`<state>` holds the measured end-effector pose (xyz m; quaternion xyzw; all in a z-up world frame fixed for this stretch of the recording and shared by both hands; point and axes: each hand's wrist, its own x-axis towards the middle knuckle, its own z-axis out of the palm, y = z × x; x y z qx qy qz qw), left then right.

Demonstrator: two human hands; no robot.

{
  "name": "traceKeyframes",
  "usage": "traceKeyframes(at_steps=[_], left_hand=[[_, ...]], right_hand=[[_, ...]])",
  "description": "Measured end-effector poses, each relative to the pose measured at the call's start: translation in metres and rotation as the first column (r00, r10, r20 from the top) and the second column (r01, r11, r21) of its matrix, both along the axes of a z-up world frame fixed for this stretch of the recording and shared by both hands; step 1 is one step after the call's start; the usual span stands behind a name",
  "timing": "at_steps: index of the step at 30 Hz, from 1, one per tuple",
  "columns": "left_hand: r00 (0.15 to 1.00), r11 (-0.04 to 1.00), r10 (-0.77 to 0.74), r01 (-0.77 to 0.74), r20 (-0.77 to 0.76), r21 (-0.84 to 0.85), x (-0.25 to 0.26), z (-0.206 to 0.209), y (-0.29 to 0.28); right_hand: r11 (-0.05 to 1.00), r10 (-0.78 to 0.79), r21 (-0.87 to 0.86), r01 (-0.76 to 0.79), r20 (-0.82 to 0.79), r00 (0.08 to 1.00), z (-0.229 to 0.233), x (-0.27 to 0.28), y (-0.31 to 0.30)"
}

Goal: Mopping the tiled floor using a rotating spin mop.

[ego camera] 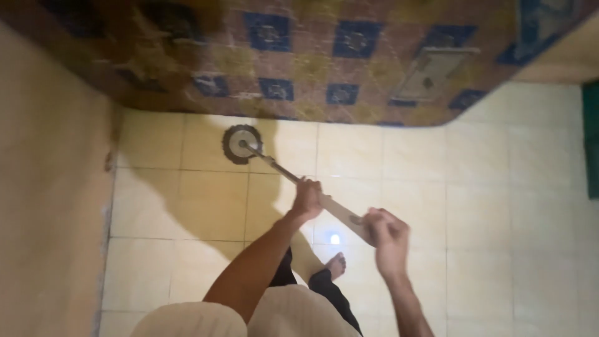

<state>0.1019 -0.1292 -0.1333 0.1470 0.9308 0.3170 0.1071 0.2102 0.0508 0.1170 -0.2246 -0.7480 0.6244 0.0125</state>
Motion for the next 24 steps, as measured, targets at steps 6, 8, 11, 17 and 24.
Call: traceKeyframes(at_steps=[6,8,11,17,24], left_hand=[[0.914,0.909,-0.402,0.406,0.056,-0.097,0.073,0.030,0.179],[0.867,0.867,-0.493,0.497,0.073,-0.040,0.108,0.040,0.231],[0.783,0.787,-0.617,0.613,0.080,0.074,0.152,0.046,0.305],[0.654,0.634,-0.757,0.726,0.020,0.264,0.243,0.032,0.415],[0.563,0.563,-0.826,0.816,0.043,0.128,0.284,0.062,0.453]], right_hand=[[0.934,-0.354,0.077,0.348,0.098,0.930,0.055,0.101,0.106],[0.891,-0.447,0.145,0.431,0.108,0.888,0.072,0.139,0.132],[0.786,-0.613,0.185,0.590,0.105,0.783,0.088,0.183,0.168],[0.522,-0.847,0.113,0.845,-0.044,0.529,0.079,0.264,0.218],[0.351,-0.926,-0.067,0.934,-0.176,0.335,0.055,0.315,0.267]])
